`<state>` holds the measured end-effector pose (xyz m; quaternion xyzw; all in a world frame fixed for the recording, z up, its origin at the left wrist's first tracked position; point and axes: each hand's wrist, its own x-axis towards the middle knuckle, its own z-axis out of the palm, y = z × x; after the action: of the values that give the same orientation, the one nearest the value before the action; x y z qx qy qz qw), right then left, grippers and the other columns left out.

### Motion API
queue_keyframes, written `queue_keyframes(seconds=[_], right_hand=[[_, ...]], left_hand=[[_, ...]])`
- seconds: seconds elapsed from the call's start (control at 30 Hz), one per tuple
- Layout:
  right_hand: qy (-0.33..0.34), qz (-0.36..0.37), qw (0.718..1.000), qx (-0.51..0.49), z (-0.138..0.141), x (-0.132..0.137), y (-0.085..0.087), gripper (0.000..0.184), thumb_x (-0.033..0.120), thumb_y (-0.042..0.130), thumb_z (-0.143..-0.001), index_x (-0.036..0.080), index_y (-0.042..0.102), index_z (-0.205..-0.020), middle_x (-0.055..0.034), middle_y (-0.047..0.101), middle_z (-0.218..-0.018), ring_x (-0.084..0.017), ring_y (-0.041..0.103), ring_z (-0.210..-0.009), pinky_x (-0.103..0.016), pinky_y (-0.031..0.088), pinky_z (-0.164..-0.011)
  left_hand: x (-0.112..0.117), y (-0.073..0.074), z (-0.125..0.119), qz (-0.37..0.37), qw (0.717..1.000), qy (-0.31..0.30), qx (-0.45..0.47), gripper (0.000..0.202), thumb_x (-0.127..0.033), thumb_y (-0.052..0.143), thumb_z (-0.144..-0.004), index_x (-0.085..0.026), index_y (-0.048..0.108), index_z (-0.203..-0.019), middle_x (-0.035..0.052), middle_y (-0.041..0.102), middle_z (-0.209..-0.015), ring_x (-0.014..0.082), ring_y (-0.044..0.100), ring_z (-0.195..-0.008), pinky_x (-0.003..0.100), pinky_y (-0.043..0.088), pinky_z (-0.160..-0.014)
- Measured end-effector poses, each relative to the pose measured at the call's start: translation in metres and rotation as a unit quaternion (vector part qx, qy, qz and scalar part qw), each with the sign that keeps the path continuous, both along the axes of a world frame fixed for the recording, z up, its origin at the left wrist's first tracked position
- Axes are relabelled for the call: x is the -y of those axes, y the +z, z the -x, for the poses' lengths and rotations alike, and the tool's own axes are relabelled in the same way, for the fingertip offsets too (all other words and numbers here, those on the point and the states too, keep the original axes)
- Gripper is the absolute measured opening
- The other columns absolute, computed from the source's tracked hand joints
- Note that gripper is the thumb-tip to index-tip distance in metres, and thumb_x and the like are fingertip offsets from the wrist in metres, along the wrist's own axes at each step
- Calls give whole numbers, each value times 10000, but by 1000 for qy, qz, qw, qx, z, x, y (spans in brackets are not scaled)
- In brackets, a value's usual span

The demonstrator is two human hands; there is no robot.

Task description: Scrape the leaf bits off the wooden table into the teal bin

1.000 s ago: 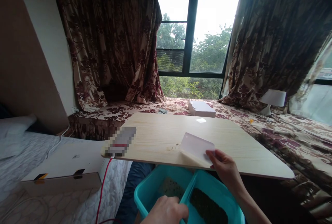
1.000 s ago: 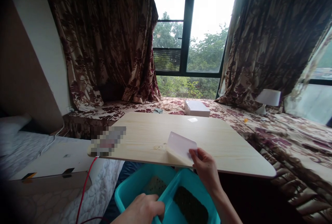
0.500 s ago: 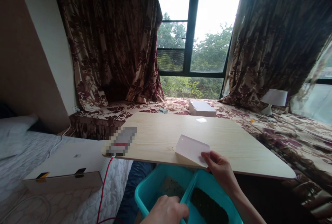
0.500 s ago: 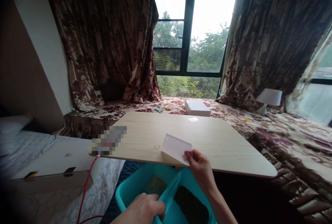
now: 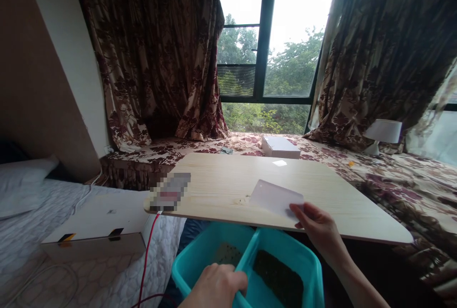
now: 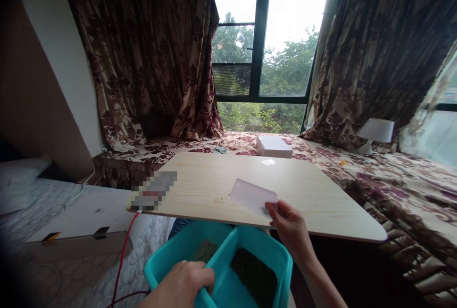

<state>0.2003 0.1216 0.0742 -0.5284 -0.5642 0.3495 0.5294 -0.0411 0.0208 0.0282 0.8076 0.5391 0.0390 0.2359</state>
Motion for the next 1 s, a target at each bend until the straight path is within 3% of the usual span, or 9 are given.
queue_keyframes(seconds=[0.13, 0.33, 1.0], right_hand=[[4, -7, 1000, -3, 7, -15, -4, 405, 561, 702, -583, 160, 703, -645, -40, 672, -608, -144, 562, -531, -248, 521, -463], [5, -4, 1000, -21, 19, -25, -11, 395, 549, 703, -582, 156, 687, -620, -29, 655, -580, -138, 550, -535, -242, 516, -448], [37, 0, 999, -28, 22, -25, -11, 353, 512, 696, -581, 161, 670, -601, -16, 625, -564, -128, 518, -521, -230, 489, -423]], left_hand=[[3, 1, 7, 1, 1000, 13, -6, 215, -431, 625, -737, -274, 666, -878, 15, 633, -873, 241, 567, -793, 288, 412, -692], [1, -4, 5, -9, 999, 21, -31, 141, -287, 554, -784, -242, 662, -862, 30, 618, -879, 229, 582, -798, 290, 393, -715], [1, -5, 8, -15, 999, 23, -22, 112, -286, 559, -799, -248, 647, -857, 10, 592, -850, 205, 565, -769, 276, 328, -645]])
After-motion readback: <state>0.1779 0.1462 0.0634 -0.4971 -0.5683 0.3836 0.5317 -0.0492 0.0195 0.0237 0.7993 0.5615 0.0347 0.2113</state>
